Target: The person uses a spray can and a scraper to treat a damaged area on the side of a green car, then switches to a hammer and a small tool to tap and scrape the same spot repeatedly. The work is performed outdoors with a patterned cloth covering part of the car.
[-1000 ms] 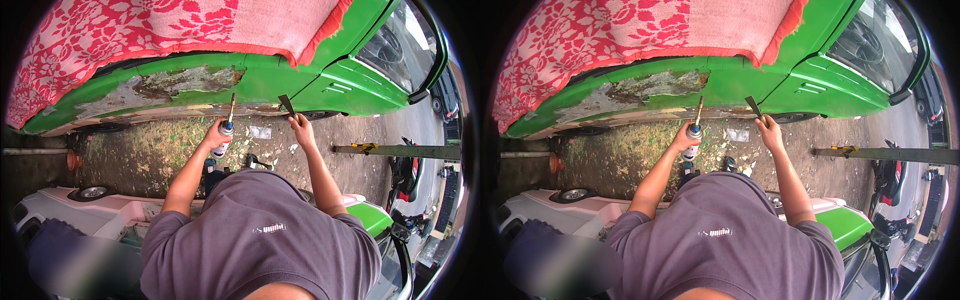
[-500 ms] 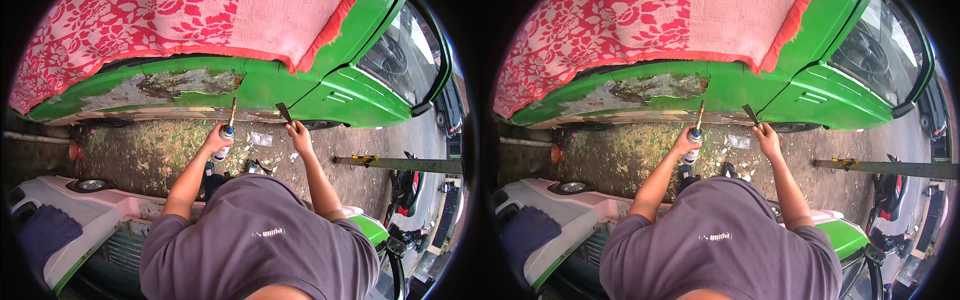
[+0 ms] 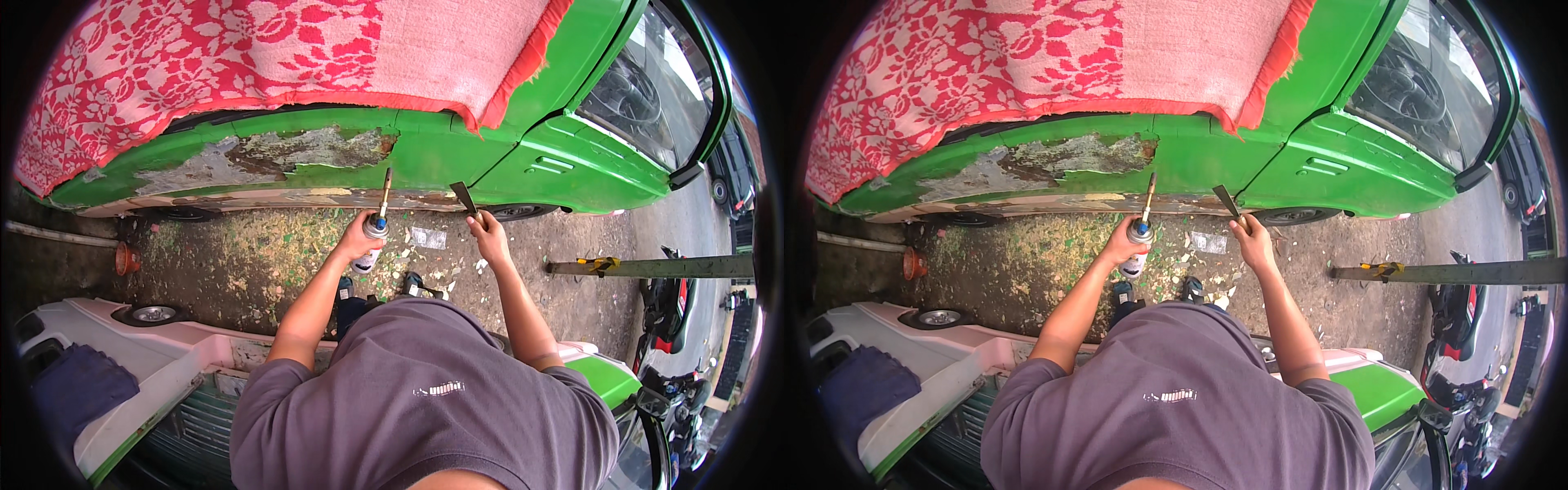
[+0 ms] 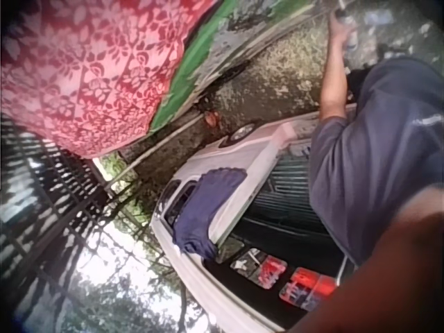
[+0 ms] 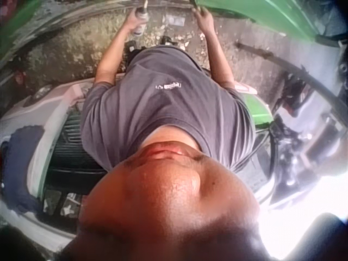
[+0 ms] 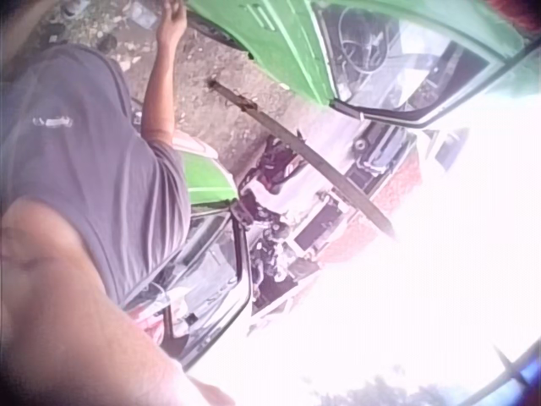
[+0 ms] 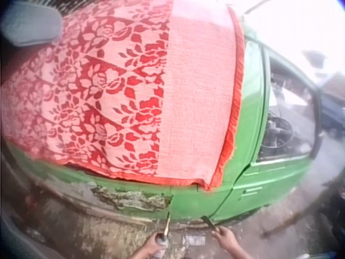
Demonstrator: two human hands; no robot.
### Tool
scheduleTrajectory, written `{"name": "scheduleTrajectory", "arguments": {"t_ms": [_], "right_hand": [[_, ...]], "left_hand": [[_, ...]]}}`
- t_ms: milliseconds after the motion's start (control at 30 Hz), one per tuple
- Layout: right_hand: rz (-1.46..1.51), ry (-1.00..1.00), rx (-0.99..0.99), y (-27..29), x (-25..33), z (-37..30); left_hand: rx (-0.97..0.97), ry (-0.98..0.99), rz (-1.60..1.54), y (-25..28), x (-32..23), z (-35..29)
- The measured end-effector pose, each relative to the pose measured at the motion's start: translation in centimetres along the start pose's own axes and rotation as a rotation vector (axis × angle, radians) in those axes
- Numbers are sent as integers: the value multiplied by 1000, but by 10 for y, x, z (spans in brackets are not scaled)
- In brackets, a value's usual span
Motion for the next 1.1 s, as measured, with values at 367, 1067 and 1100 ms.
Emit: {"name": "scheduleTrajectory", "arguments": {"t_ms": [367, 1067, 1100], "right_hand": [[6, 17, -13, 2, 4, -2], [27, -19, -14, 11, -1, -3], [24, -25, -6, 11, -1, -3]], "left_hand": [[16, -37, 25, -1, -13, 8], [-3, -133, -38, -2, -46, 22], [-9, -146, -32, -2, -50, 22]]}}
Point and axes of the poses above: each hand's wrist, its own z-axis towards the middle knuckle, its own y-axis out of the back of the hand, x = y × z, the point moved 2 cm from there along z, towards the middle knuckle, and after that the axes turned 3 degrees about -x, right-handed, at the moved point
